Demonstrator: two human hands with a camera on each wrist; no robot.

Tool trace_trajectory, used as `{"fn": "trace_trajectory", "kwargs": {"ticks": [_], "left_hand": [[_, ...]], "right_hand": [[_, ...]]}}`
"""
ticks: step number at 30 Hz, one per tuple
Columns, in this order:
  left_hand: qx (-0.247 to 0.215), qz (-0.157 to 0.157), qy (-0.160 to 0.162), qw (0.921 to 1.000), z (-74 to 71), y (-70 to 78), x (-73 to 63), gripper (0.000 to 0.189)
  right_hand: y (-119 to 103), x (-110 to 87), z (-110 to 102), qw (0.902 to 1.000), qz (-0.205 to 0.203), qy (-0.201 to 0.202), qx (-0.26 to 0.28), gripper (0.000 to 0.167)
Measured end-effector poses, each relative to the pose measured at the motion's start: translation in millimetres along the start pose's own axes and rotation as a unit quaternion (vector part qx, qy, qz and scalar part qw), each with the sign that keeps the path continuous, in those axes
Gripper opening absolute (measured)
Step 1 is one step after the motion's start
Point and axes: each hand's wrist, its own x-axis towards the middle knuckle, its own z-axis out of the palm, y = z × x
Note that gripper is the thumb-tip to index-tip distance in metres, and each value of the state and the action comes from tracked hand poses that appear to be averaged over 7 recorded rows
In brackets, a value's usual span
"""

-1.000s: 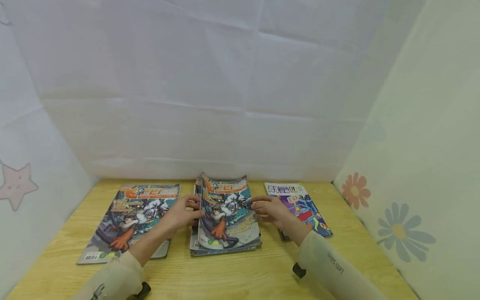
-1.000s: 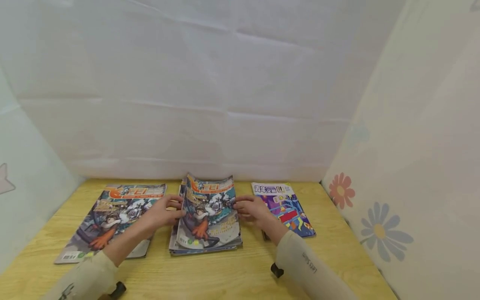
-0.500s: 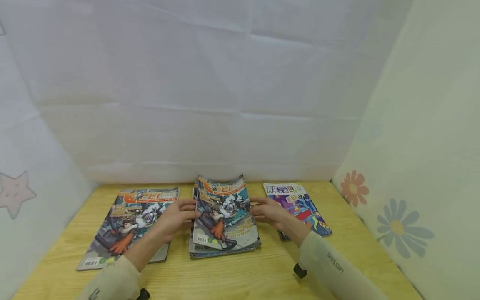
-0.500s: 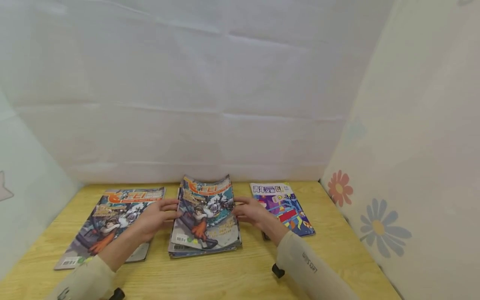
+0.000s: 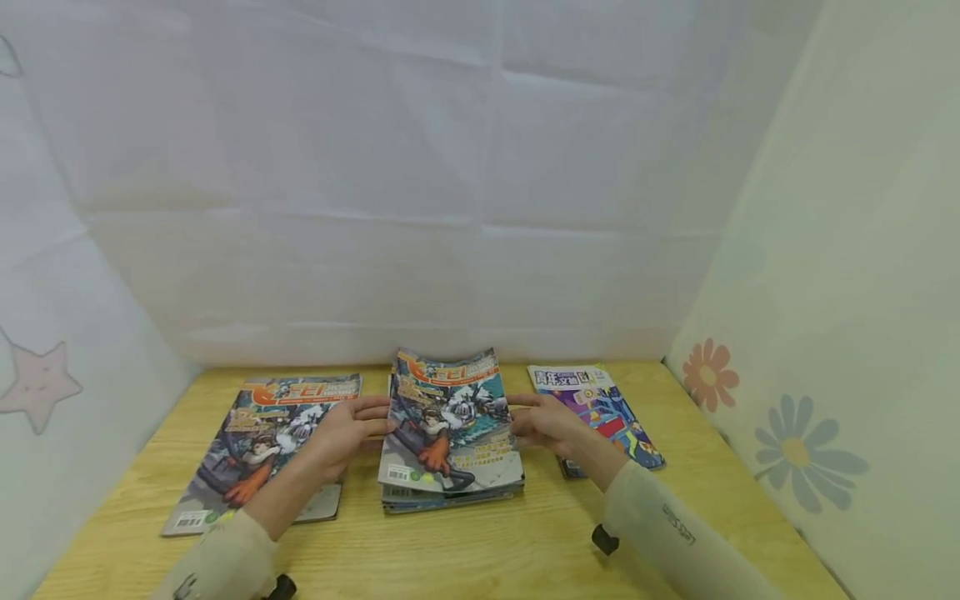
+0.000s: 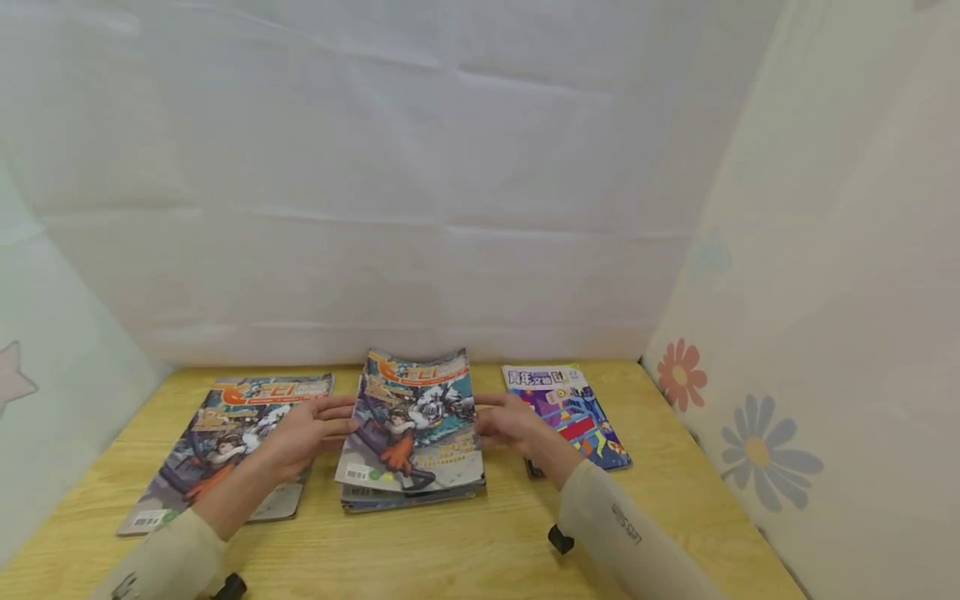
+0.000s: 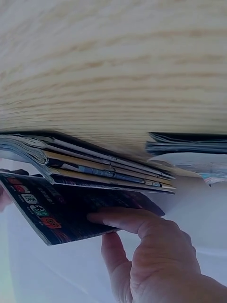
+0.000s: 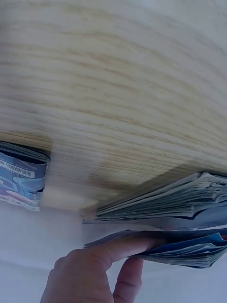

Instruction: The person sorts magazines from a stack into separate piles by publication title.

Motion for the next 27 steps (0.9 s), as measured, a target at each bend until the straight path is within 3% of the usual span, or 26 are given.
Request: {"fn": "trace_trajectory", "kwargs": {"ticks": [12,21,27], "left_hand": [[0.022,0.009,-0.004,0.9997,-27.5,7.2,-22.0,0.068],[0.051,0.009,0.032,0.9982,-53.5,10.5,-41.6,0.07],[0.049,0.01,0.033,0.9982,-75.2,16.9,-52.3,0.072]], "right_hand": [[-9,7.7,23,0.9995,-0.016,-0.02,0.017,0.069],[-13,18.8,51,0.9987,-0.027,-0.035,0.025,0.068],[-9,25.7,76,0.9981,-0.04,-0.039,0.028,0.067]]}}
